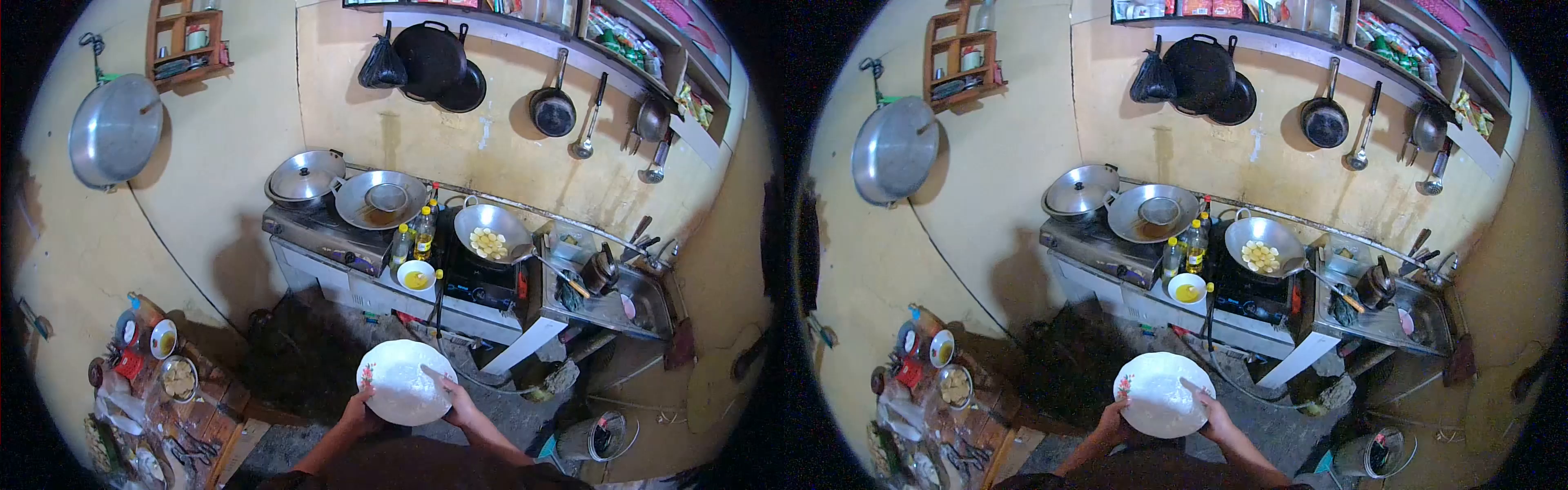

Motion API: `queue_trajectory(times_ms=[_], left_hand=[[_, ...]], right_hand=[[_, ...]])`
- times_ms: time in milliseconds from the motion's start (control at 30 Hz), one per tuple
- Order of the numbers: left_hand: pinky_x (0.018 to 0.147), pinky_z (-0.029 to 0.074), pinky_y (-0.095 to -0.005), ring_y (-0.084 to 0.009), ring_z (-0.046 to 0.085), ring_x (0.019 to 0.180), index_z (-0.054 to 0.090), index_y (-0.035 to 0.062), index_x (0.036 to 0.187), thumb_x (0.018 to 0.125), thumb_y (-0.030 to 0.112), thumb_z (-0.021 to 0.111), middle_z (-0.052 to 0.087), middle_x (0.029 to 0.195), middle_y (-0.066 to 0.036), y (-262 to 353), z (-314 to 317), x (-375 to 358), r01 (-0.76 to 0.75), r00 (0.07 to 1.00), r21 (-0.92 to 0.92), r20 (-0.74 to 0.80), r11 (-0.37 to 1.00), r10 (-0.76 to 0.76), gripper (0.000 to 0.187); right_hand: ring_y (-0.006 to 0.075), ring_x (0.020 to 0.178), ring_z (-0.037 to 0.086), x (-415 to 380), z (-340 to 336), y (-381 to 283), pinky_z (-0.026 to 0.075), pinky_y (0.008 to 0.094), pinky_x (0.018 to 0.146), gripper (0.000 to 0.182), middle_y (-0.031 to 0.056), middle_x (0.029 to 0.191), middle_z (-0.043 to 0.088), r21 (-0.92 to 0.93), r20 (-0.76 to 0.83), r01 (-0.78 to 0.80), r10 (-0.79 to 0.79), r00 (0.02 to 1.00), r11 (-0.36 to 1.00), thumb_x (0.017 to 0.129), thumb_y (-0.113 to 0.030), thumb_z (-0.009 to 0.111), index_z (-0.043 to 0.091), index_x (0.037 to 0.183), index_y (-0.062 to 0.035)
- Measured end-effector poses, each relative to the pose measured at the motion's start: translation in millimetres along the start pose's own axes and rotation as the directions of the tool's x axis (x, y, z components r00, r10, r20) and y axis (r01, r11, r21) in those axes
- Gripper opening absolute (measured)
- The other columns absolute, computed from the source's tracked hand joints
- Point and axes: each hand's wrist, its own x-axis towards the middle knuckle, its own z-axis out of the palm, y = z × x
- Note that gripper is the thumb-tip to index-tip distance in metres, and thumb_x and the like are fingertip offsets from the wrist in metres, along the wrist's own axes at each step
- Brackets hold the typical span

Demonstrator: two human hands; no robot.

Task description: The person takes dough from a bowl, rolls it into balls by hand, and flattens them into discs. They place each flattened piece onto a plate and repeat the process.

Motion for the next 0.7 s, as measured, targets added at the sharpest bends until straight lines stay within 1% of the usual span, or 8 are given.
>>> queue_trajectory(times_ms=[67,100,200,367,400,533,633,700], left_hand=[[0.101,0.033,-0.0457,-0.0323,0.043,0.118,0.028,0.0021,0.134,0.084,0.028,0.052,0.044,0.127,-0.017,7,18,-9,-0.097,0.990,0.003,0.107,0.995,0.096,0.061],[0.101,0.033,-0.0457,-0.0323,0.043,0.118,0.028,0.0021,0.134,0.084,0.028,0.052,0.044,0.127,-0.017,-25,-13,-76,-0.082,0.994,0.017,0.076,0.996,0.081,0.061],[0.100,0.034,-0.0402,-0.0280,0.044,0.117,0.030,-0.0018,0.133,0.086,0.025,0.051,0.047,0.125,-0.016,-53,-38,-115,-0.133,0.989,0.040,0.075,0.990,0.129,0.058],[0.099,0.031,-0.0329,-0.0206,0.043,0.114,0.034,-0.0041,0.131,0.092,0.030,0.048,0.047,0.125,-0.011,-73,-76,-184,-0.195,0.968,0.449,-0.053,0.872,0.244,0.054],[0.096,0.036,-0.0339,-0.0195,0.045,0.112,0.036,-0.0020,0.131,0.094,0.029,0.044,0.048,0.123,-0.010,-73,-84,-197,-0.281,0.942,0.539,-0.001,0.794,0.334,0.049],[0.086,0.045,-0.0348,-0.0175,0.051,0.103,0.040,0.0036,0.129,0.095,0.027,0.043,0.053,0.116,-0.006,-66,-119,-264,-0.331,0.919,0.504,-0.020,0.798,0.394,0.042],[0.086,0.044,-0.0324,-0.0156,0.052,0.099,0.046,0.0018,0.124,0.094,0.025,0.046,0.055,0.112,-0.005,-59,-154,-282,-0.404,0.887,0.374,-0.064,0.835,0.458,0.037],[0.085,0.043,-0.0311,-0.0145,0.052,0.097,0.048,0.0013,0.120,0.093,0.024,0.047,0.056,0.109,-0.005,-47,-180,-298,-0.440,0.851,0.439,-0.073,0.783,0.519,0.035]], right_hand=[[0.0287,0.116,0.045,1,6,-4,0.034,0.0450,0.100,0.056,0.0099,0.128,0.046,-0.049,-0.081,0.044,-0.048,0.996,0.998,0.084,-0.033,0.052,0.040,0.133,-0.0093],[0.0287,0.116,0.045,-47,18,65,0.034,0.0450,0.100,0.056,0.0099,0.128,0.046,-0.018,-0.081,0.024,-0.025,0.996,1.000,0.084,-0.033,0.052,0.040,0.133,-0.0093],[0.0300,0.113,0.046,-86,32,109,0.035,0.0452,0.099,0.049,0.0120,0.126,0.047,0.005,-0.192,-0.013,0.013,0.981,1.000,0.085,-0.029,0.047,0.045,0.128,-0.0072],[0.0321,0.113,0.046,-122,47,165,0.035,0.0461,0.099,0.048,0.0155,0.124,0.048,0.090,-0.184,0.050,-0.033,0.982,0.995,0.084,-0.025,0.045,0.046,0.126,-0.0021],[0.0323,0.113,0.046,-127,61,168,0.034,0.0462,0.099,0.050,0.0160,0.125,0.047,0.058,-0.173,0.055,-0.044,0.984,0.997,0.083,-0.025,0.046,0.045,0.126,-0.0011],[0.0325,0.113,0.046,-132,84,202,0.034,0.0463,0.099,0.053,0.0164,0.125,0.047,0.035,-0.109,0.046,-0.042,0.993,0.998,0.078,-0.024,0.048,0.045,0.126,-0.0004],[0.0327,0.112,0.047,-112,105,220,0.035,0.0460,0.098,0.055,0.0165,0.123,0.049,-0.082,-0.050,0.067,-0.072,0.996,0.994,0.077,-0.024,0.049,0.044,0.127,-0.0001],[0.0330,0.111,0.048,-103,134,235,0.036,0.0461,0.097,0.055,0.0163,0.122,0.050,-0.139,-0.032,0.037,-0.042,0.999,0.990,0.077,-0.024,0.049,0.044,0.126,0.0000]])
